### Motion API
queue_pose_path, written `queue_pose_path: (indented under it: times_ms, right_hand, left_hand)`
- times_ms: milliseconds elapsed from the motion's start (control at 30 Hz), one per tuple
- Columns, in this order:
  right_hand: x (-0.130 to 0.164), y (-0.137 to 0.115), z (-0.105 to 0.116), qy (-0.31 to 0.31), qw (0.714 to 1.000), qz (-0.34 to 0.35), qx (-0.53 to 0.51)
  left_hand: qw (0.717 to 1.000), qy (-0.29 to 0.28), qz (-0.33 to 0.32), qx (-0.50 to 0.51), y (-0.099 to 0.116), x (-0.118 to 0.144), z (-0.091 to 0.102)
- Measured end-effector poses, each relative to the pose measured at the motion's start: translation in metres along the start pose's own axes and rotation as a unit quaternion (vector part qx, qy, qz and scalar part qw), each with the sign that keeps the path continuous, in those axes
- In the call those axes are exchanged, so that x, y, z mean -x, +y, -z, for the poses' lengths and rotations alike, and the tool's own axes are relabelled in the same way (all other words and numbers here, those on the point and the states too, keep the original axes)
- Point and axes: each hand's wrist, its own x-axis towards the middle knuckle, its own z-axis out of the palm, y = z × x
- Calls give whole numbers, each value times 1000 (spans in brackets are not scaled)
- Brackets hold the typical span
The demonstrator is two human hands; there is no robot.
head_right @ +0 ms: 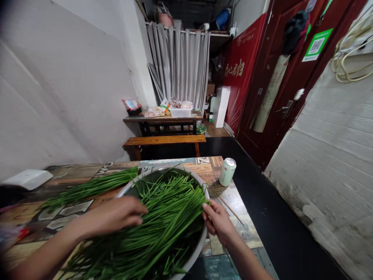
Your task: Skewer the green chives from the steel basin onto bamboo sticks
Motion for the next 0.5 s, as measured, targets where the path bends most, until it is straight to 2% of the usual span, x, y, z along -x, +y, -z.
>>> queue_pose_path:
  times_ms: [33,100,167,233,333,400,500]
  right_hand:
    - [-5,-3,1,9,1000,17,23]
    - [-13,-7,3,30,996,49,61]
    - [-19,-10,4,36,994,62,81]
    - [-24,-10,4,38,993,63,88]
    - [-27,-8,4,46,993,61,87]
    - [-27,-7,4,49,994,60,82]
    - [-24,-6,5,48,995,60,71]
  left_hand:
    - [999,-10,-30,11,-1,-22,1]
    - [998,36,-39,38,-5,-68,-8]
    - [995,83,-22,42,-13,-107,-27]
    - [991,124,-9,45,-23,-134,-49]
    - [992,116,-16,46,-34,-151,-70]
    - [992,120,-19,28,-36,-152,-72]
    - [988,153,35,8,-38,-148,-68]
